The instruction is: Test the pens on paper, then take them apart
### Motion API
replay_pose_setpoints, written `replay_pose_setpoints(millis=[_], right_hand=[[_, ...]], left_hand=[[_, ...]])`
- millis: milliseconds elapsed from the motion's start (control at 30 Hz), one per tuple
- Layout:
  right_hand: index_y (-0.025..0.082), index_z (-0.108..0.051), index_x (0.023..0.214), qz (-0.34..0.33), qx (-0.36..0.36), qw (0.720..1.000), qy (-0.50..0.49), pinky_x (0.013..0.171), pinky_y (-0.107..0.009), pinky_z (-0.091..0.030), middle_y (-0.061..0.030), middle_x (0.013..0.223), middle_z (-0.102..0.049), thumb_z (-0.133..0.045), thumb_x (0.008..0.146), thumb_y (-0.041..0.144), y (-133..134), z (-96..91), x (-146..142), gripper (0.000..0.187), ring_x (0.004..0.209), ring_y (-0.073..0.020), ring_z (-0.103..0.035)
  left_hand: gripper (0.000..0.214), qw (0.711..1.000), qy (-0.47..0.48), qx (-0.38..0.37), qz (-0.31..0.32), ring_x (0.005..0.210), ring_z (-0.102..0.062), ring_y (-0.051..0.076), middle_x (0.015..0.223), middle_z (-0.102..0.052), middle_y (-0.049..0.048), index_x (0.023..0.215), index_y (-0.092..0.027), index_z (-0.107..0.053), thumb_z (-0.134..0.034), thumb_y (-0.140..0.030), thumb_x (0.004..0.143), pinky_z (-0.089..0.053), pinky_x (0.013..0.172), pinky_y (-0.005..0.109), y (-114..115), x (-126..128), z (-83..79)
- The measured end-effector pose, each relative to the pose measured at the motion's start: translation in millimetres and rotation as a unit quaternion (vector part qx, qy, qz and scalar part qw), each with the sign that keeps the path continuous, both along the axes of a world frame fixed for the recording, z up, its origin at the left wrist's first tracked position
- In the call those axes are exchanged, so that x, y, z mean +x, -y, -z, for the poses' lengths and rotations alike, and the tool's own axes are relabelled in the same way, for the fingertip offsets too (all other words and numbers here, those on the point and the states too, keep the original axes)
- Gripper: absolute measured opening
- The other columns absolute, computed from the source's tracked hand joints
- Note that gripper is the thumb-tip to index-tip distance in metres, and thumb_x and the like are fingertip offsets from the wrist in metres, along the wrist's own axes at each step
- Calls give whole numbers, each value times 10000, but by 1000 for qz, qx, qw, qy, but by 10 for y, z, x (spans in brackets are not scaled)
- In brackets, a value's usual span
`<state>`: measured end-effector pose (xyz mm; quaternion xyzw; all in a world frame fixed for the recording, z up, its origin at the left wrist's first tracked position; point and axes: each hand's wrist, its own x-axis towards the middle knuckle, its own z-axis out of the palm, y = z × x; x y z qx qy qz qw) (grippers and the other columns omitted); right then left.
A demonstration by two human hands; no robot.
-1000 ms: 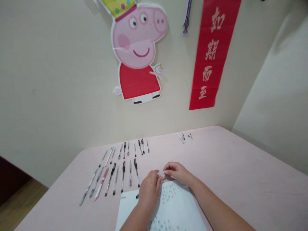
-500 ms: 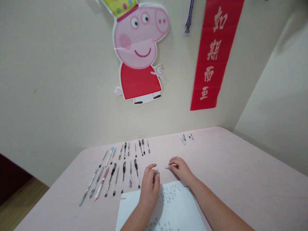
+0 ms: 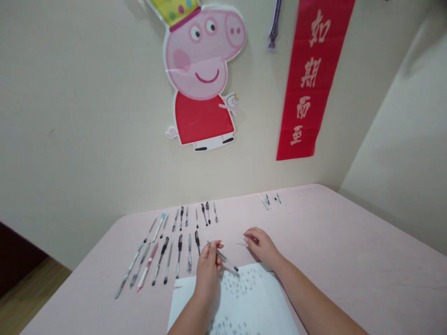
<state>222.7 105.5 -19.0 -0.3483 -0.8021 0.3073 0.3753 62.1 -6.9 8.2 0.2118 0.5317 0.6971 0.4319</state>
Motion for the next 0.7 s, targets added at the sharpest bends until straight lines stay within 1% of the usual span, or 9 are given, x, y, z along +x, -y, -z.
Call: replay_pose_setpoints(millis=[67, 133, 200, 267, 333, 400, 533, 700], right_hand=[[182, -644, 913, -21, -10, 999, -29, 766, -321, -416, -79, 899, -620, -486, 853, 301, 24, -35, -4, 207, 838, -192, -548], [179, -639, 921, -45, -21, 998, -39, 750, -305, -415, -78, 901, -613, -442, 884, 353, 56, -66, -9, 266, 828, -185, -549], [173, -635, 876, -59, -36, 997, -32, 723, -291, -410, -67, 850, -606, -396, 905, 404, 87, -87, -14, 333, 787, -176, -545], [172, -621, 791, -65, -50, 997, -11, 687, -277, -398, -46, 757, -589, -367, 911, 441, 111, -99, -17, 390, 728, -167, -532], [174, -589, 702, -68, -58, 996, 11, 648, -267, -380, -22, 664, -557, -354, 910, 464, 125, -105, -19, 428, 664, -156, -508], [176, -559, 646, -72, -65, 995, 21, 622, -262, -367, -8, 617, -532, -349, 907, 478, 133, -108, -20, 451, 627, -149, -491], [178, -536, 628, -90, -110, 990, 9, 562, -247, -350, 13, 552, -487, -356, 887, 527, 144, -99, -25, 471, 563, -134, -460], [189, -468, 601, -97, -186, 978, -17, 470, -226, -298, 49, 494, -384, -380, 838, 613, 128, -70, -23, 493, 471, -104, -367]], left_hand=[[173, 996, 86, 8, -17, 493, -502, 23, 785, -642, 13, 865, -143, -614, -574, -308, 830, -409, 435, 106, -21, -17, 3], [111, 989, 147, 12, -27, 553, -564, 32, 826, -657, 29, 843, -137, -614, -551, -228, 850, -476, 517, 122, -39, -30, -8], [133, 982, 187, 16, -22, 575, -592, 34, 821, -663, 32, 815, -131, -621, -506, -165, 871, -506, 564, 130, -55, -40, -20], [168, 976, 215, 18, -15, 603, -617, 38, 815, -669, 35, 787, -126, -625, -483, -116, 875, -520, 589, 129, -68, -42, -24], [170, 972, 236, 15, -2, 648, -642, 50, 826, -677, 44, 779, -120, -627, -487, -66, 860, -532, 628, 136, -75, -36, -25], [170, 968, 249, 13, 15, 697, -660, 62, 843, -686, 54, 801, -117, -629, -496, -19, 839, -541, 673, 144, -73, -22, -28], [176, 965, 260, 15, 37, 762, -677, 84, 865, -695, 73, 826, -113, -629, -510, 18, 816, -544, 732, 154, -48, 6, -55], [125, 970, 235, -11, 56, 729, -686, 106, 950, -697, 99, 873, -101, -635, -578, -25, 791, -566, 664, 168, -16, 11, -74]])
